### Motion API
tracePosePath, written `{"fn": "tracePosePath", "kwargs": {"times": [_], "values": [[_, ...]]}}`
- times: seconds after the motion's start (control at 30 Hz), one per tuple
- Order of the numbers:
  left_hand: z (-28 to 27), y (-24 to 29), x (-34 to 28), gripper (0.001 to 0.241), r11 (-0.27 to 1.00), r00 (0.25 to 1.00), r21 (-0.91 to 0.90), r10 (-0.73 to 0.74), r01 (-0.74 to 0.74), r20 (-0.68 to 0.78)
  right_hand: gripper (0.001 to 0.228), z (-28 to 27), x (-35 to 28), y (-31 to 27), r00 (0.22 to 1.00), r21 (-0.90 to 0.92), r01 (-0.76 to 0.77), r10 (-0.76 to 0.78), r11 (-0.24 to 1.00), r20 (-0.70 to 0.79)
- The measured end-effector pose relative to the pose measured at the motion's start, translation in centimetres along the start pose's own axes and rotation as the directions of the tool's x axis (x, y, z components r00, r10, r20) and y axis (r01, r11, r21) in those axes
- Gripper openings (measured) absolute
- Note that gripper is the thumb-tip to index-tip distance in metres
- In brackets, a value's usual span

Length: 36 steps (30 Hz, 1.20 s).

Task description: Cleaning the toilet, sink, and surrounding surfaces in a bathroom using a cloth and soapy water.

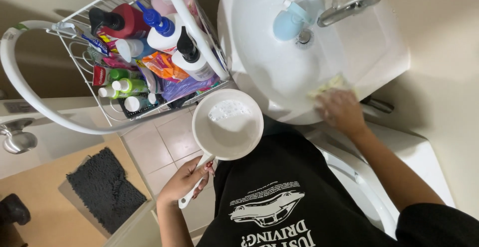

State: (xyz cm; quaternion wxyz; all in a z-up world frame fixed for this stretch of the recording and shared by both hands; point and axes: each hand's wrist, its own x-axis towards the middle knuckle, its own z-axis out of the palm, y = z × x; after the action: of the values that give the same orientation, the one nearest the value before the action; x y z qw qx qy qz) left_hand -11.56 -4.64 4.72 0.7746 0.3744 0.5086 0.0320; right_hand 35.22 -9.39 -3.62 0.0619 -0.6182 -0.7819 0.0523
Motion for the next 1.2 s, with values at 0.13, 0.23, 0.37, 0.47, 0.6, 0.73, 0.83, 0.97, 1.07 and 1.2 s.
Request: {"fn": "tracePosePath", "kwargs": {"times": [0.13,0.23,0.37,0.47,0.6,0.73,0.83,0.97,1.07,1.2], "values": [[-1.4,-0.6,-0.5,0.029,0.999,0.999,0.048,-0.020,0.018,0.038,0.029,3.4,1.9,-3.6,0.920,-0.197,-0.354,0.378,0.914,0.102],[-2.3,-0.8,-0.7,0.028,0.999,0.999,0.046,-0.011,0.008,0.046,0.034,7.4,5.5,-9.2,0.959,-0.091,-0.277,0.269,0.957,-0.094],[-3.0,-2.2,-1.6,0.027,0.999,1.000,0.023,-0.027,0.027,0.009,0.066,7.9,12.5,-14.5,0.979,-0.284,-0.177,0.139,0.942,-0.151],[-3.6,-3.1,-2.0,0.028,0.999,0.999,0.047,0.014,-0.016,0.038,0.062,13.6,17.4,-13.0,0.947,-0.120,-0.243,0.209,0.962,-0.245],[-4.2,-4.4,-1.9,0.029,1.000,0.999,0.021,-0.001,0.000,0.040,0.066,9.5,14.8,-13.0,0.950,0.036,-0.181,0.185,0.983,-0.250],[-4.2,-4.3,-1.4,0.028,0.997,1.000,-0.066,0.029,-0.029,0.007,0.058,7.3,9.1,-12.0,0.967,0.118,-0.062,0.089,0.991,-0.240],[-3.8,-4.0,-0.9,0.029,0.995,1.000,-0.098,0.027,-0.025,0.013,0.058,7.1,8.4,-11.2,0.983,0.079,-0.014,0.028,0.997,-0.179],[-3.4,-4.1,0.1,0.028,0.993,0.999,-0.111,0.037,-0.034,0.032,0.068,6.8,14.4,-11.6,0.993,0.143,-0.052,0.067,0.988,-0.098],[-3.0,-5.0,0.8,0.029,0.989,0.995,-0.124,0.090,-0.084,0.045,0.068,12.0,21.2,-10.1,0.963,0.256,-0.185,0.227,0.949,-0.145],[-1.8,-3.7,0.3,0.031,0.986,0.999,-0.163,0.042,-0.039,0.011,0.066,11.6,29.5,-8.4,0.931,0.411,-0.263,0.341,0.873,-0.128]]}}
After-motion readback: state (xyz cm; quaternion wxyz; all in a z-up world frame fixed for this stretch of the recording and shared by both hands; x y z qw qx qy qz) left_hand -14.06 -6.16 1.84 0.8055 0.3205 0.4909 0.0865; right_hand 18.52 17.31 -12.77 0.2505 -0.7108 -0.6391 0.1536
